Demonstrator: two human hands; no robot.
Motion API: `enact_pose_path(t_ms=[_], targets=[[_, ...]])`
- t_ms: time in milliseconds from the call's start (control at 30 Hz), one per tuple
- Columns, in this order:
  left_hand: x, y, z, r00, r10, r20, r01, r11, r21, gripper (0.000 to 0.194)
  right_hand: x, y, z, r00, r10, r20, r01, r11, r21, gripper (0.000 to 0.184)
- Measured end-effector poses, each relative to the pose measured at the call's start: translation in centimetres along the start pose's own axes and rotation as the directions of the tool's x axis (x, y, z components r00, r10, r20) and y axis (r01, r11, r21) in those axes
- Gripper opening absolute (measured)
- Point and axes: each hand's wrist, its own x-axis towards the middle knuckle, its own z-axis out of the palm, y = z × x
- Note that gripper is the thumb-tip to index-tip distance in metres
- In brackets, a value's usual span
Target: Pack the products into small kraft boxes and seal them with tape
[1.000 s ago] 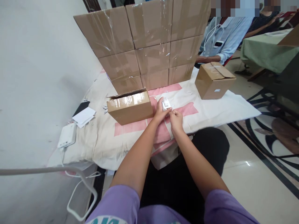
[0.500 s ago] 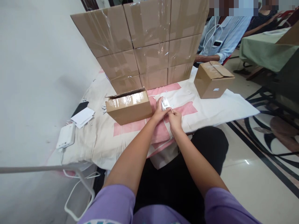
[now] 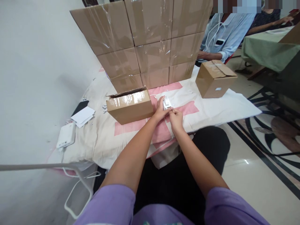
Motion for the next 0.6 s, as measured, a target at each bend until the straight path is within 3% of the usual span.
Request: enact_pose_path(t_ms=[600], targets=[[0.23, -0.11, -0.21, 1.0, -0.001, 0.003, 0.001, 0.999, 0.04, 0.096, -0.47, -0.58, -0.23, 1.0, 0.003, 0.012, -0.003, 1.0, -0.008, 0.036]])
